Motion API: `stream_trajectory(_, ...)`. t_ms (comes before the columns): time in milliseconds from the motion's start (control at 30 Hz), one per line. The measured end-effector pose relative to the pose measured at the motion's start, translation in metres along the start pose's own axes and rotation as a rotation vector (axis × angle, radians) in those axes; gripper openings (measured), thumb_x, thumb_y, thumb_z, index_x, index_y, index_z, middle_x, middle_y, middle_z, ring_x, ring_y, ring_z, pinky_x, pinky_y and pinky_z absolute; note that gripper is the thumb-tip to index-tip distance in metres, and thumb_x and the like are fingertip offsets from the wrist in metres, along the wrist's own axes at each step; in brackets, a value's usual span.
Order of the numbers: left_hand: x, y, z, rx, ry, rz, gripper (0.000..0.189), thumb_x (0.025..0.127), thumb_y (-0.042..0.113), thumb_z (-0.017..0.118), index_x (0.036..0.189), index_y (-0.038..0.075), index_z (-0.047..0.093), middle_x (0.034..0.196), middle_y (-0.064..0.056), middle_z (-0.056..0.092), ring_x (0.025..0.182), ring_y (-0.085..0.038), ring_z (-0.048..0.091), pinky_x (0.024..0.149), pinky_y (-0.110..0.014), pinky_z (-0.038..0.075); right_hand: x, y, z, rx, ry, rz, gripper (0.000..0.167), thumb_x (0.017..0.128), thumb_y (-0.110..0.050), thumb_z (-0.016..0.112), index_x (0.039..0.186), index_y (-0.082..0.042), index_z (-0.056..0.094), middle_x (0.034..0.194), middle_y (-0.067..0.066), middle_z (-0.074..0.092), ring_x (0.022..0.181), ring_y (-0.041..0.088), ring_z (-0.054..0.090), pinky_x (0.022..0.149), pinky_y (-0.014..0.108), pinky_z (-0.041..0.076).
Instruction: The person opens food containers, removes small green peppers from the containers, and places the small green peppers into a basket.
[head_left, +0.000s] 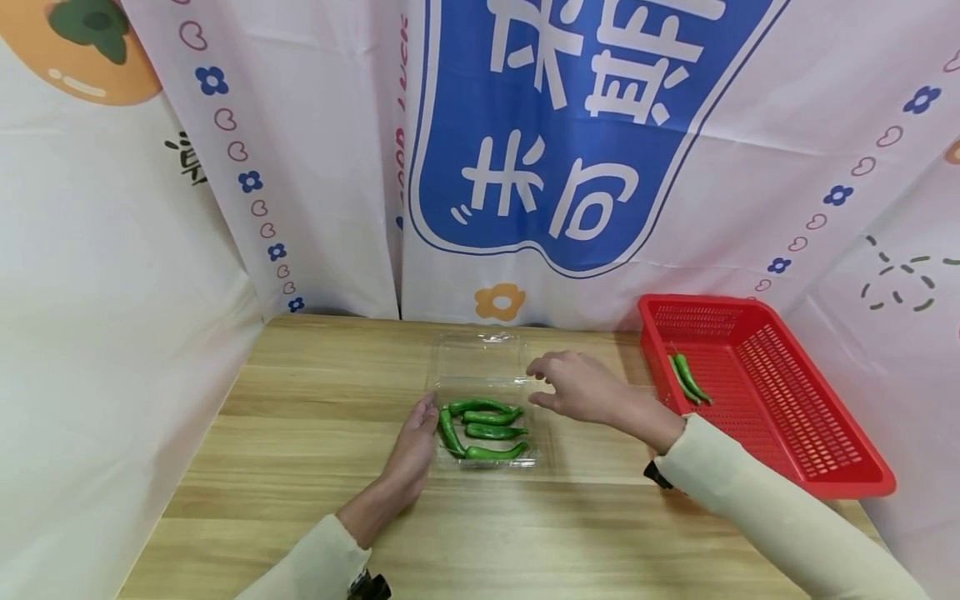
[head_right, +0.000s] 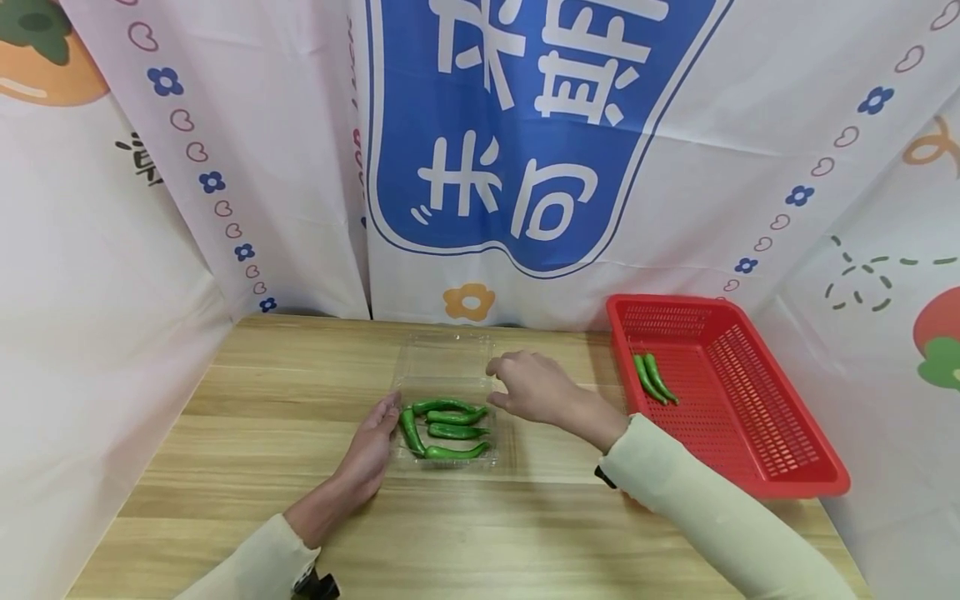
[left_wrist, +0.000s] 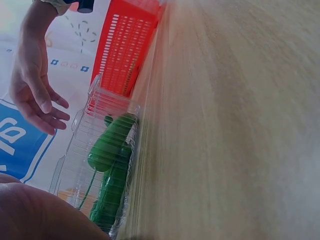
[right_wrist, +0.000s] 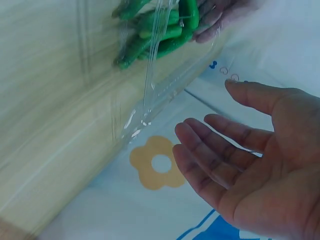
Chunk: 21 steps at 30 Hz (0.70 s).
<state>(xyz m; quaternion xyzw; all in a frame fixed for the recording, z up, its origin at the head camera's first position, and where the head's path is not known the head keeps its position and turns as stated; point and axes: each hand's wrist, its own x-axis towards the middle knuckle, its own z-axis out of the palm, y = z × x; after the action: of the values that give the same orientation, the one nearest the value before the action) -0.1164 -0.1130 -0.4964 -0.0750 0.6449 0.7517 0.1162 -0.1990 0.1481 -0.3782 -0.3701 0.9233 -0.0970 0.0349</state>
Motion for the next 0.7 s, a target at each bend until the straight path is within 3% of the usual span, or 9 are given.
stream_trajectory(367, 0.001, 0.001, 0.002, 0.003, 0.011, 0.006, 0.057, 0.117, 0.018, 0.024, 0.169, 0.004, 0.008, 0.177, -0.019, 0.002, 0.162, -0.042, 0.000, 0.131, -0.061, 0.002, 0.010, -0.017, 0.018, 0.069, -0.157, -0.140, 0.030, 0.091, -0.016, 0.084, 0.117, -0.004, 0.077, 0.116, 0.011, 0.078, 0.103, 0.025, 0.074, 0.088, 0.043, 0.063)
stream_trajectory(700, 0.003, -0.001, 0.001, 0.002, 0.023, -0.001, 0.057, 0.117, 0.020, 0.025, 0.170, 0.007, 0.010, 0.178, -0.017, 0.003, 0.163, -0.041, 0.000, 0.131, -0.061, 0.002, 0.025, -0.028, 0.043, 0.083, -0.252, -0.240, 0.014, 0.090, -0.016, 0.085, 0.096, -0.007, 0.077, 0.089, 0.002, 0.076, 0.079, 0.013, 0.066, 0.072, 0.034, 0.056)
